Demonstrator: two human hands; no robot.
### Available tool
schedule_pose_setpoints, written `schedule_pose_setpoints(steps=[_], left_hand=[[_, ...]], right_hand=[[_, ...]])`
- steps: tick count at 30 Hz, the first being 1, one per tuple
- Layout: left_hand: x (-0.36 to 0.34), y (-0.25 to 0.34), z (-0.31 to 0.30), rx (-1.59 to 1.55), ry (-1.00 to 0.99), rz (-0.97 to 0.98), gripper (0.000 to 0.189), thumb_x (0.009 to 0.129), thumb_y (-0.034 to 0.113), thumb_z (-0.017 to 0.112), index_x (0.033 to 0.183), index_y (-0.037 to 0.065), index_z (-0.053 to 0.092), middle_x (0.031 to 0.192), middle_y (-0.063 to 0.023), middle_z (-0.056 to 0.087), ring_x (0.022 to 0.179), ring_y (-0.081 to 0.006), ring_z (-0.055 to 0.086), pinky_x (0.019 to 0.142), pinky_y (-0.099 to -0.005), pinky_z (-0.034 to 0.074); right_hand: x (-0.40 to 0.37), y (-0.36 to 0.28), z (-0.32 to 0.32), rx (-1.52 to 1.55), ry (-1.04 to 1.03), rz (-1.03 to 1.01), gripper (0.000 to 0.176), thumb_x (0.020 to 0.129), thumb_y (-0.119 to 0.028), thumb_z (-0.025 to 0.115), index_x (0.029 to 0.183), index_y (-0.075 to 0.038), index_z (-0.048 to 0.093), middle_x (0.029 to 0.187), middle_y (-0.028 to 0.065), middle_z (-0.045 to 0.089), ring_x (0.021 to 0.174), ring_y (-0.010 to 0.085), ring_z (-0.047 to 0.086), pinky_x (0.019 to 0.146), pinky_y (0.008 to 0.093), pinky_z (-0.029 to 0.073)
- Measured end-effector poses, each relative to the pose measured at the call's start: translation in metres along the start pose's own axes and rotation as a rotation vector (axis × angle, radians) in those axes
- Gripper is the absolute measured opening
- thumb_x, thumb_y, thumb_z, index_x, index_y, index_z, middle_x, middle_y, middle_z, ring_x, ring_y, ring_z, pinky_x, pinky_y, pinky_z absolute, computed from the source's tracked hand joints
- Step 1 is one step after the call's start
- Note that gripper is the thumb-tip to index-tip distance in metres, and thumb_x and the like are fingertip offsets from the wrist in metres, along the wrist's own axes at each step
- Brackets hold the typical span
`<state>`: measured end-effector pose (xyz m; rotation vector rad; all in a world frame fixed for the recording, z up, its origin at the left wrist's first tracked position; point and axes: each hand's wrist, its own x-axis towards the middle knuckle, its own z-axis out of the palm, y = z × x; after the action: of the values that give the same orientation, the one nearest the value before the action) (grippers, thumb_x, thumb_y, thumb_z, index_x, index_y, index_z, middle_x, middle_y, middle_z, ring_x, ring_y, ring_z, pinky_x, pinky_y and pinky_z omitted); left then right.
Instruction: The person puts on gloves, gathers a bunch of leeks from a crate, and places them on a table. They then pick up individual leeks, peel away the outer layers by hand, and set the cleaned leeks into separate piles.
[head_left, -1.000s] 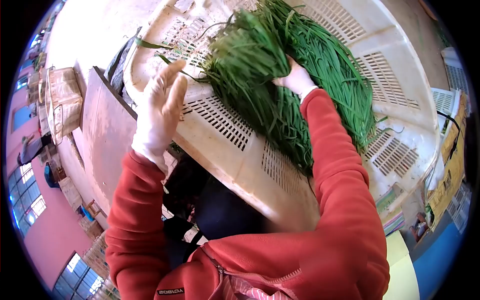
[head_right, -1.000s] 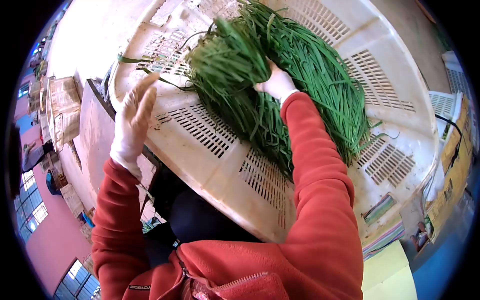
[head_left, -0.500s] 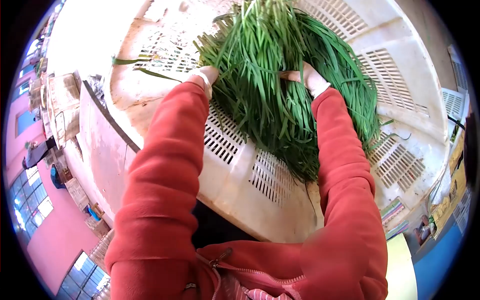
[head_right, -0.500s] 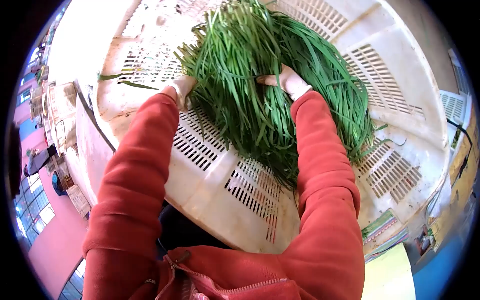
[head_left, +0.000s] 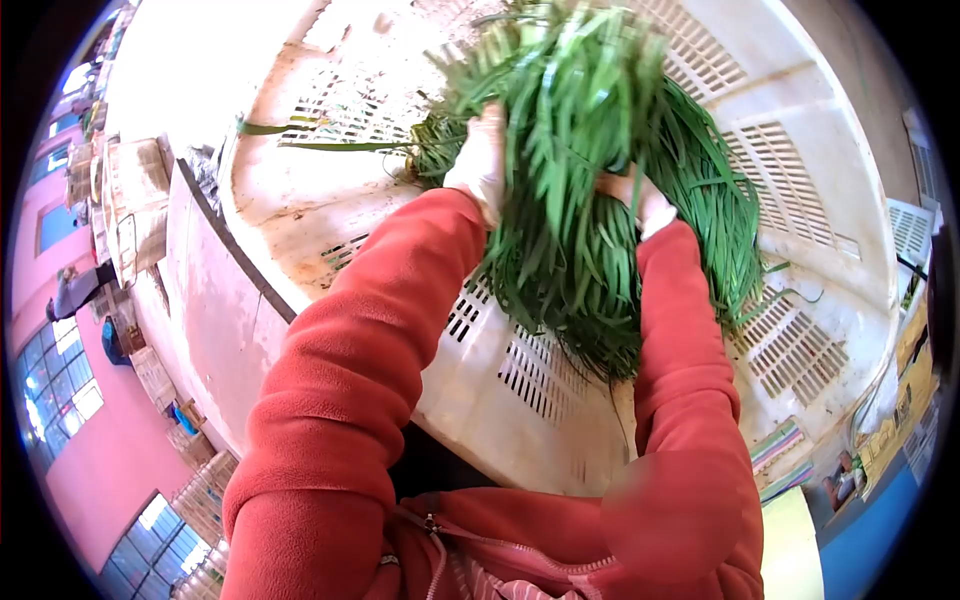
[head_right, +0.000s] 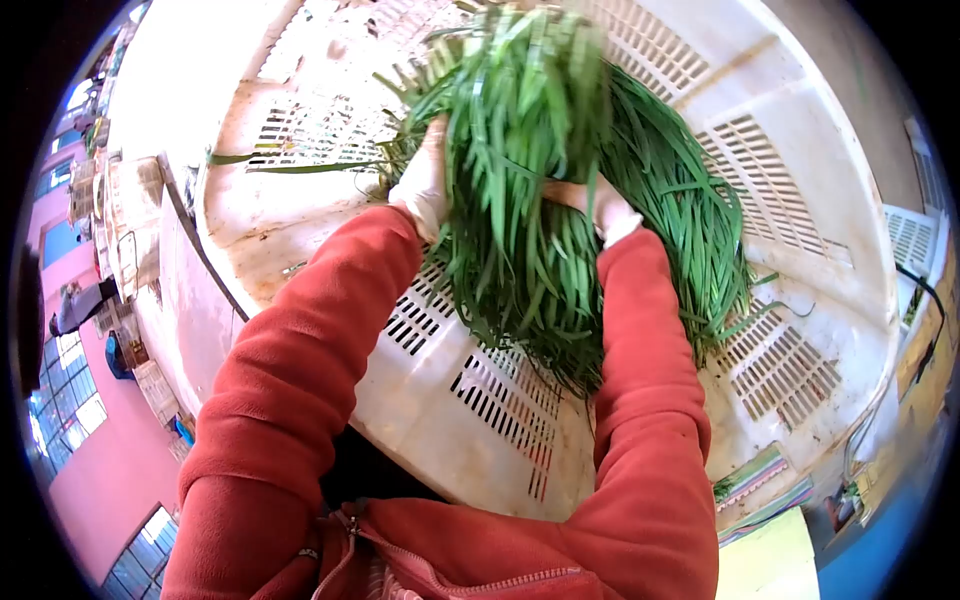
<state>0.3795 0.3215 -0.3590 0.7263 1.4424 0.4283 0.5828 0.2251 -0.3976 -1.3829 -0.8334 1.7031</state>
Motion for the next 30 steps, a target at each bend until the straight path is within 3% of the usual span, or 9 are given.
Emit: schedule_pose_setpoints(steps=[9,11,13,15,21,23,25,27,30], left_hand=[[-0.014,0.016,0.042,-0.181,-0.089,0.058,0.098,0.079,0.075,0.039,0.146,0.007,0.014,0.148,-0.0212,0.022,0.139,-0.0296,0.012,0.111,-0.0412,0.015],[-0.008,0.013,0.033,-0.211,0.01,0.03,0.077,0.087,0.066,0.038,0.135,0.006,0.038,0.129,-0.0173,0.046,0.115,-0.0252,0.043,0.095,-0.0373,0.034],[0.005,0.01,0.017,-0.085,0.078,0.015,0.069,0.089,0.063,0.037,0.129,0.006,0.045,0.116,-0.0143,0.052,0.097,-0.0213,0.049,0.085,-0.0364,0.038],[0.022,0.002,0.009,0.021,0.153,-0.022,0.067,0.09,0.061,0.036,0.129,0.007,0.046,0.114,-0.0127,0.054,0.096,-0.0208,0.05,0.084,-0.0373,0.04],[0.038,-0.006,0.005,0.17,0.039,-0.051,0.05,0.096,0.04,0.03,0.131,0.009,0.046,0.129,-0.0116,0.049,0.114,-0.0225,0.046,0.099,-0.0403,0.035],[0.032,-0.001,0.008,0.269,-0.035,0.013,0.047,0.097,0.036,0.029,0.13,0.008,0.046,0.131,-0.0118,0.047,0.118,-0.0223,0.045,0.101,-0.0402,0.034],[0.023,0.005,0.011,0.311,-0.08,0.078,0.044,0.097,0.031,0.029,0.13,0.008,0.047,0.133,-0.0121,0.046,0.122,-0.0222,0.043,0.104,-0.04,0.033],[0.012,0.011,0.018,0.251,-0.125,0.099,0.043,0.097,0.03,0.029,0.129,0.008,0.047,0.133,-0.0125,0.047,0.122,-0.0226,0.044,0.103,-0.0401,0.033],[-0.015,0.02,0.035,0.143,-0.169,0.136,0.042,0.096,0.029,0.031,0.128,0.008,0.048,0.132,-0.0131,0.047,0.121,-0.0232,0.044,0.103,-0.0403,0.034]], right_hand=[[-0.032,0.103,-0.079,-0.133,0.107,0.164,0.034,0.092,-0.018,0.048,0.121,-0.002,0.054,0.124,0.0129,0.055,0.107,0.0225,0.054,0.089,0.0296,0.041],[-0.005,0.167,-0.094,-0.44,0.194,-0.126,0.032,0.091,-0.019,0.05,0.117,-0.002,0.056,0.115,0.0162,0.06,0.099,0.0243,0.058,0.083,0.0286,0.043],[0.008,0.141,-0.076,-0.548,0.219,0.195,0.034,0.09,-0.016,0.051,0.122,-0.004,0.053,0.115,0.0152,0.061,0.097,0.0266,0.059,0.082,0.0297,0.043],[0.015,0.159,-0.081,-1.358,-0.162,0.122,0.041,0.089,-0.008,0.046,0.13,-0.011,0.045,0.122,0.0079,0.056,0.106,0.0292,0.056,0.085,0.0325,0.043],[0.023,0.187,-0.075,-1.978,-0.092,-0.277,0.042,0.089,-0.01,0.043,0.131,-0.015,0.044,0.133,0.0062,0.047,0.116,0.0258,0.049,0.094,0.0361,0.04],[0.003,0.167,-0.09,-0.865,0.091,-0.053,0.037,0.085,-0.022,0.053,0.119,-0.008,0.057,0.118,0.016,0.058,0.112,0.0292,0.053,0.095,0.0344,0.04],[-0.008,0.145,-0.079,-1.495,0.003,-0.183,0.038,0.084,-0.024,0.052,0.118,-0.009,0.058,0.124,0.0151,0.055,0.117,0.0305,0.049,0.1,0.0371,0.036],[-0.032,0.061,-0.037,-0.722,0.067,0.099,0.039,0.08,-0.018,0.061,0.113,0.002,0.056,0.115,0.0154,0.06,0.105,0.026,0.057,0.088,0.0313,0.042],[-0.063,0.017,-0.009,-0.642,0.402,0.358,0.048,0.076,-0.026,0.065,0.114,0.002,0.056,0.12,0.0172,0.057,0.106,0.028,0.056,0.089,0.0349,0.043]])
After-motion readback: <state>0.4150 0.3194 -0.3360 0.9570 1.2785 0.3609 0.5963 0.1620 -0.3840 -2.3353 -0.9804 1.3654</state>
